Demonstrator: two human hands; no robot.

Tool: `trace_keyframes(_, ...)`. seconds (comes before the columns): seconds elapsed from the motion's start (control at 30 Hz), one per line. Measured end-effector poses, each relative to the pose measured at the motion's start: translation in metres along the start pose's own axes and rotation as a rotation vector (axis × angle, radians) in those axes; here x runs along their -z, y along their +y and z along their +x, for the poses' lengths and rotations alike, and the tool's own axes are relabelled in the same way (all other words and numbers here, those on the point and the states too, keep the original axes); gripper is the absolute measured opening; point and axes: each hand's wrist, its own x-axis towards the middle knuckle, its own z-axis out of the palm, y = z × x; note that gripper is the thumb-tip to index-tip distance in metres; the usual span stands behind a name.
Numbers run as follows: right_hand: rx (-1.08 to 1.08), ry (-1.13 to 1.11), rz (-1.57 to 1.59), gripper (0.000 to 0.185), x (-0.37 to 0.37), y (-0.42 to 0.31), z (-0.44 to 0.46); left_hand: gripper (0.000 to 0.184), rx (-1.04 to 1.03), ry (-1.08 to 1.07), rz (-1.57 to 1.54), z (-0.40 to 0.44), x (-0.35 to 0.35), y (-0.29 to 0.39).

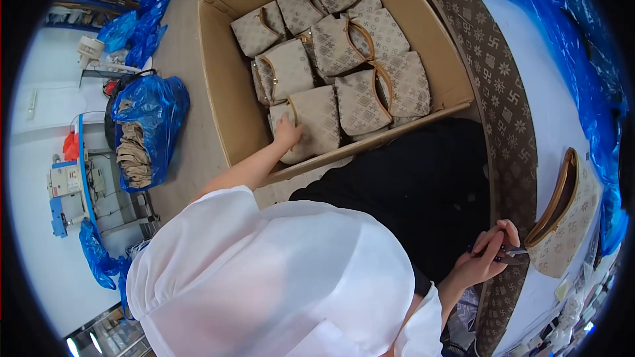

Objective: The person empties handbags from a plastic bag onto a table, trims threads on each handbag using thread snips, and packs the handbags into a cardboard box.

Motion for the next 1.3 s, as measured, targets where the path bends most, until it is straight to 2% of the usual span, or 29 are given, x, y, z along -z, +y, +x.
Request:
trace_keyframes(0.07, -0.001, 0.01, -0.018, 0.016, 0.005, -0.001, -0.002, 0.062, -0.599, 0.173, 0.081, -0.001, -0.011, -0.006)
trace_keyframes(0.1, -0.048, 0.006, -0.017, 0.014, 0.008, 0.004, -0.005, 0.062, -0.605, 0.168, 0.077, -0.007, -0.009, 0.002)
trace_keyframes(0.2, -0.137, 0.043, -0.035, 0.009, 0.024, 0.01, -0.019, 0.064, -1.123, 0.074, 0.622, -0.021, -0.027, 0.06)
trace_keyframes(0.27, -0.134, 0.073, -0.009, 0.007, 0.017, 0.0, -0.019, 0.054, -1.189, -0.002, 0.526, -0.022, -0.054, 0.089)
trace_keyframes(0.3, -0.135, 0.083, 0.023, 0.007, 0.011, -0.006, -0.02, 0.043, -1.222, -0.043, 0.36, -0.028, -0.072, 0.109)
trace_keyframes(0.33, -0.103, 0.075, 0.038, 0.007, 0.01, -0.008, -0.022, 0.034, -1.229, -0.079, 0.212, -0.044, -0.067, 0.146)
trace_keyframes(0.37, -0.08, 0.055, 0.061, 0.008, 0.012, -0.008, -0.024, 0.034, -1.289, -0.111, 0.206, -0.064, -0.07, 0.186)
trace_keyframes(0.43, -0.058, 0.09, 0.07, 0.009, 0.018, -0.013, -0.032, 0.019, -1.21, -0.255, -0.23, -0.14, -0.072, 0.253)
trace_keyframes(0.5, -0.066, 0.062, 0.112, 0.01, 0.022, -0.012, -0.041, 0.018, -1.235, -0.687, -0.598, -0.221, -0.074, 0.312)
trace_keyframes(0.57, -0.084, 0.081, 0.099, 0.011, 0.024, -0.011, -0.05, 0.026, -1.119, -1.051, -0.428, -0.282, -0.077, 0.36)
trace_keyframes(0.63, -0.149, 0.059, 0.089, 0.011, 0.026, -0.012, -0.058, 0.038, -1.048, -1.177, -0.111, -0.331, -0.09, 0.399)
trace_keyframes(0.7, -0.128, 0.102, 0.087, 0.011, 0.031, -0.014, -0.066, 0.043, -1.097, -1.187, 0.254, -0.358, -0.122, 0.419)
trace_keyframes(0.73, -0.118, 0.129, 0.081, 0.011, 0.033, -0.015, -0.07, 0.043, -1.101, -1.194, 0.266, -0.358, -0.129, 0.414)
trace_keyframes(0.83, -0.105, 0.249, 0.104, 0.011, 0.046, -0.018, -0.082, 0.042, -1.119, -1.332, -0.304, -0.353, -0.147, 0.399)
trace_keyframes(0.9, -0.117, 0.413, 0.161, 0.013, 0.06, -0.018, -0.089, 0.045, -0.79, -1.371, -0.565, -0.34, -0.123, 0.382)
trace_keyframes(0.97, -0.125, 0.474, 0.161, 0.012, 0.07, -0.012, -0.09, 0.046, -0.61, -1.385, -0.772, -0.308, -0.103, 0.371)
trace_keyframes(1.0, -0.14, 0.505, 0.154, 0.012, 0.072, -0.008, -0.091, 0.046, -0.614, -1.358, -0.759, -0.295, -0.101, 0.367)
trace_keyframes(1.1, -0.188, 0.459, 0.19, 0.012, 0.075, 0.002, -0.086, 0.046, -0.414, -1.264, -0.927, -0.248, -0.083, 0.353)
trace_keyframes(1.13, -0.2, 0.446, 0.185, 0.012, 0.071, 0.005, -0.083, 0.046, -0.428, -1.225, -0.941, -0.236, -0.074, 0.347)
trace_keyframes(1.23, -0.203, 0.382, 0.207, 0.012, 0.058, 0.009, -0.073, 0.046, -0.418, -1.344, -0.943, -0.213, -0.063, 0.332)
trace_keyframes(1.3, -0.192, 0.361, 0.193, 0.012, 0.055, 0.007, -0.066, 0.046, -0.44, -1.337, -0.985, -0.204, -0.064, 0.32)
